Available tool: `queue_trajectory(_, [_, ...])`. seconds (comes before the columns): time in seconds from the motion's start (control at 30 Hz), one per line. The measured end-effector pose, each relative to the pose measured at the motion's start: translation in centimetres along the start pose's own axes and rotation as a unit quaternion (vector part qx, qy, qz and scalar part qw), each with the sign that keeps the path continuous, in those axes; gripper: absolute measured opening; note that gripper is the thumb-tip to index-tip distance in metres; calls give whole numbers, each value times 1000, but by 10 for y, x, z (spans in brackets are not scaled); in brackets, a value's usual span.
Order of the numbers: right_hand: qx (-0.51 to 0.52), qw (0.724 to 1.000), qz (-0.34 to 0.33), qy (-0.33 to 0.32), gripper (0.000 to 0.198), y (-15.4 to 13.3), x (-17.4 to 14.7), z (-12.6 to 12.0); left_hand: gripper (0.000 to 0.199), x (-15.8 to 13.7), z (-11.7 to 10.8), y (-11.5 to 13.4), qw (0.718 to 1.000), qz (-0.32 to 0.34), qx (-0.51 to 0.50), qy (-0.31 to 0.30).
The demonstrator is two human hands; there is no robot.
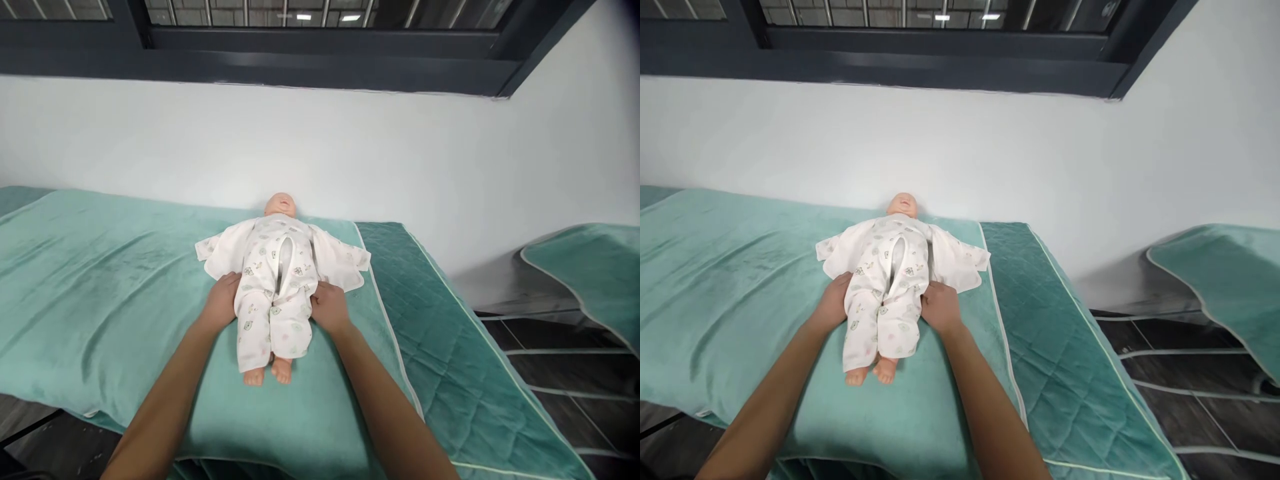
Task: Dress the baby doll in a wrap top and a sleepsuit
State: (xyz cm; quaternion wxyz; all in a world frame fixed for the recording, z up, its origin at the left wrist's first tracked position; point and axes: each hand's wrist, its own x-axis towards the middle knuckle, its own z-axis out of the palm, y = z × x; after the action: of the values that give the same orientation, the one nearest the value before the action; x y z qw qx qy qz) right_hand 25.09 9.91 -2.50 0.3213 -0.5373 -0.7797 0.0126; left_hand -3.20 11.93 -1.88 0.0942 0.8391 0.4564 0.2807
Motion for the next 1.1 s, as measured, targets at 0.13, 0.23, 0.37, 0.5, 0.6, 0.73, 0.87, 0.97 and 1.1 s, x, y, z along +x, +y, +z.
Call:
queue_trajectory(0.13, [25, 999, -13, -15, 21, 0, -7, -6, 17, -10, -6, 2, 1000, -7, 0, -15])
queue_trajectory(0.23, [34, 998, 36, 33, 22, 12, -7, -13, 20, -4, -5, -3, 996, -77, -24, 31])
queue_trajectory(0.37, [-34, 964, 224, 142, 30, 45, -3, -25, 24, 11, -3, -21, 958, -234, 30, 161])
queue_trajectory(0.5, [-96, 923, 370, 46, 40, 66, -4, -36, 34, 20, -4, -35, 911, -345, 131, 182])
queue_trajectory(0.6, [-69, 915, 398, 7, 37, 68, -6, -39, 38, 22, -8, -37, 880, -404, 164, 191])
queue_trajectory(0.73, [-3, 930, 366, 39, 23, 50, 4, -43, 31, 23, -11, -37, 872, -413, 189, 183])
queue_trajectory(0.87, [151, 966, 181, 111, 19, -6, 21, -60, 25, 23, -10, -40, 886, -397, 177, 163])
queue_trajectory(0.97, [221, 972, -26, -75, 13, -50, 29, -76, 25, 21, -10, -45, 895, -378, 147, 185])
queue_trajectory(1.1, [252, 961, -11, -112, 21, -62, 46, -78, 34, 19, -10, -48, 909, -342, 88, 223])
